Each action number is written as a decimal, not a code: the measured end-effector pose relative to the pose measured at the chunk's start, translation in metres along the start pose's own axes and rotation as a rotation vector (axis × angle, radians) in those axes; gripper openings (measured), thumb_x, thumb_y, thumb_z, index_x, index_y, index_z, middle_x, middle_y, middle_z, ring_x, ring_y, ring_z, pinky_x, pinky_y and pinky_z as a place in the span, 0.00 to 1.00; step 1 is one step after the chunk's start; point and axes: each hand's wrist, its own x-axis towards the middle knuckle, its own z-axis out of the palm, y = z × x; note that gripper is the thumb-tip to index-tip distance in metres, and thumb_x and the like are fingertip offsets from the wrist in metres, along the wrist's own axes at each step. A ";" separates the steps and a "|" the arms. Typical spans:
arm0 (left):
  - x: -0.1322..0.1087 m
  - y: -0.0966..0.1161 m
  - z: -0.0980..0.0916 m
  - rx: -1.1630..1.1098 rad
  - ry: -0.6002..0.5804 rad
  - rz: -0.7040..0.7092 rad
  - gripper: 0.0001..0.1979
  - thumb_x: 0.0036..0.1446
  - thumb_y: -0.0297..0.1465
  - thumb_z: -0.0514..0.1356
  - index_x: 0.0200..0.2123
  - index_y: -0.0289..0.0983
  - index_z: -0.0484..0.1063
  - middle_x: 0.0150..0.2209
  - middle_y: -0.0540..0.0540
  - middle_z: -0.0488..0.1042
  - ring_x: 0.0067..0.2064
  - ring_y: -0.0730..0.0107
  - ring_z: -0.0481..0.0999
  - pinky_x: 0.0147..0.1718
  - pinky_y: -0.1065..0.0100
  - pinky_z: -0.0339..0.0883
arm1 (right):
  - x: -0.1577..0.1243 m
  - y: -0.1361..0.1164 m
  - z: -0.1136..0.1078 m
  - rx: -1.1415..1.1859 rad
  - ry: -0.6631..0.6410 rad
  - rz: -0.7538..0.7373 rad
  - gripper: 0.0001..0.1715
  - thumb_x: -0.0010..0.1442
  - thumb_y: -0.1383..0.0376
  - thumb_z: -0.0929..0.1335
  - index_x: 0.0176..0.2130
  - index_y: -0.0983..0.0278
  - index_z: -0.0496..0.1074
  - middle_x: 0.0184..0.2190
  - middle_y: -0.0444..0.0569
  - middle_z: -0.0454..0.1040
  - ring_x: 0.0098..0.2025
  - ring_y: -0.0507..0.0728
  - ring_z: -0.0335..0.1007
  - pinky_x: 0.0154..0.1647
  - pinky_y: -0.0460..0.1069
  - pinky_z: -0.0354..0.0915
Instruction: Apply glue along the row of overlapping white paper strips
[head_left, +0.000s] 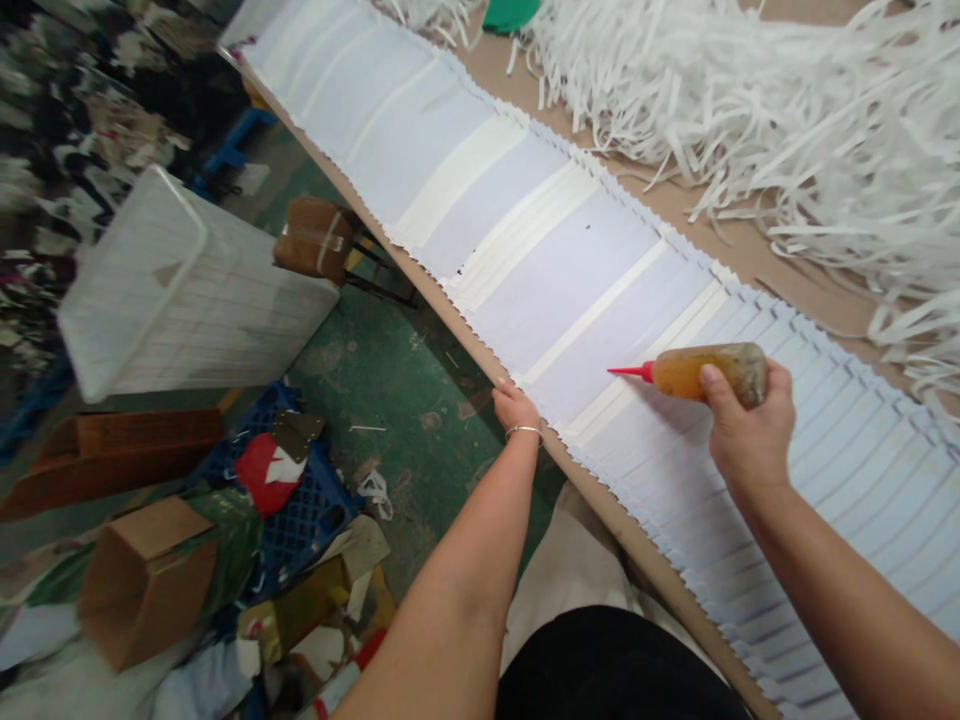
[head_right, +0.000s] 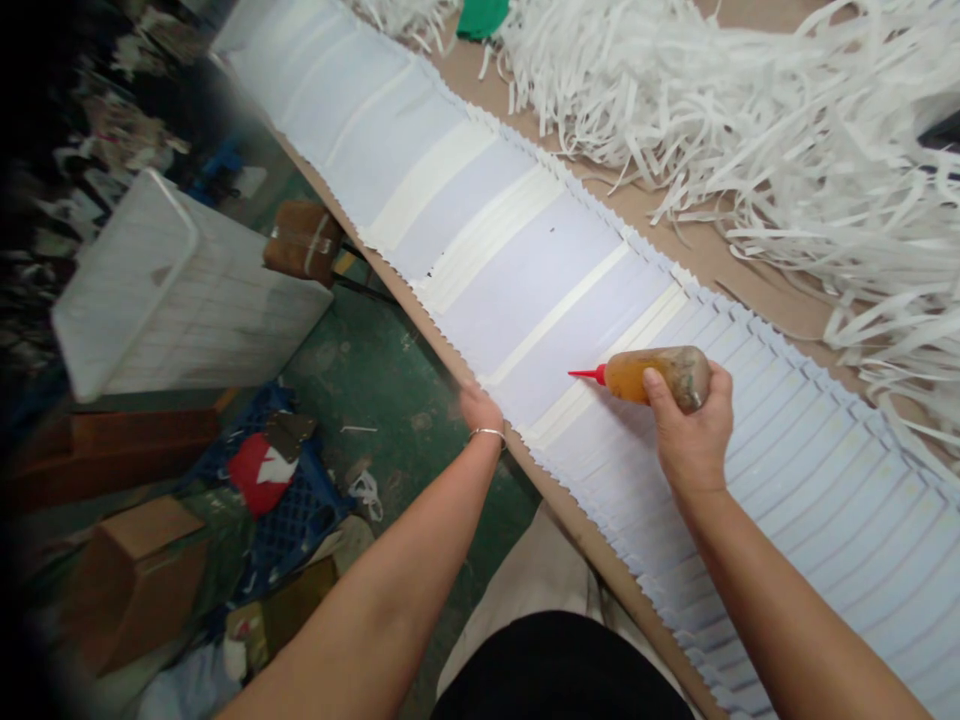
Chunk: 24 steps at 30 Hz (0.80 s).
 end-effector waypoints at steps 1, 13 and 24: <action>0.000 0.000 0.000 -0.003 -0.003 -0.001 0.26 0.68 0.43 0.39 0.37 0.34 0.71 0.37 0.36 0.78 0.40 0.58 0.78 0.37 0.64 0.65 | -0.009 -0.003 0.001 -0.050 0.003 -0.005 0.36 0.51 0.48 0.74 0.52 0.62 0.65 0.39 0.46 0.69 0.37 0.55 0.66 0.43 0.55 0.69; -0.001 -0.003 -0.001 -0.003 -0.008 0.021 0.26 0.68 0.42 0.38 0.37 0.33 0.71 0.37 0.35 0.78 0.39 0.58 0.78 0.36 0.64 0.64 | -0.075 -0.023 0.019 -0.112 -0.198 -0.164 0.37 0.50 0.50 0.75 0.53 0.61 0.65 0.47 0.50 0.68 0.47 0.59 0.68 0.49 0.56 0.67; 0.001 -0.002 -0.001 -0.001 0.015 -0.005 0.24 0.68 0.43 0.40 0.37 0.35 0.70 0.37 0.35 0.78 0.40 0.58 0.78 0.38 0.64 0.65 | 0.002 -0.027 -0.012 -0.031 -0.117 -0.462 0.41 0.47 0.56 0.76 0.57 0.54 0.61 0.51 0.48 0.71 0.52 0.64 0.70 0.56 0.69 0.63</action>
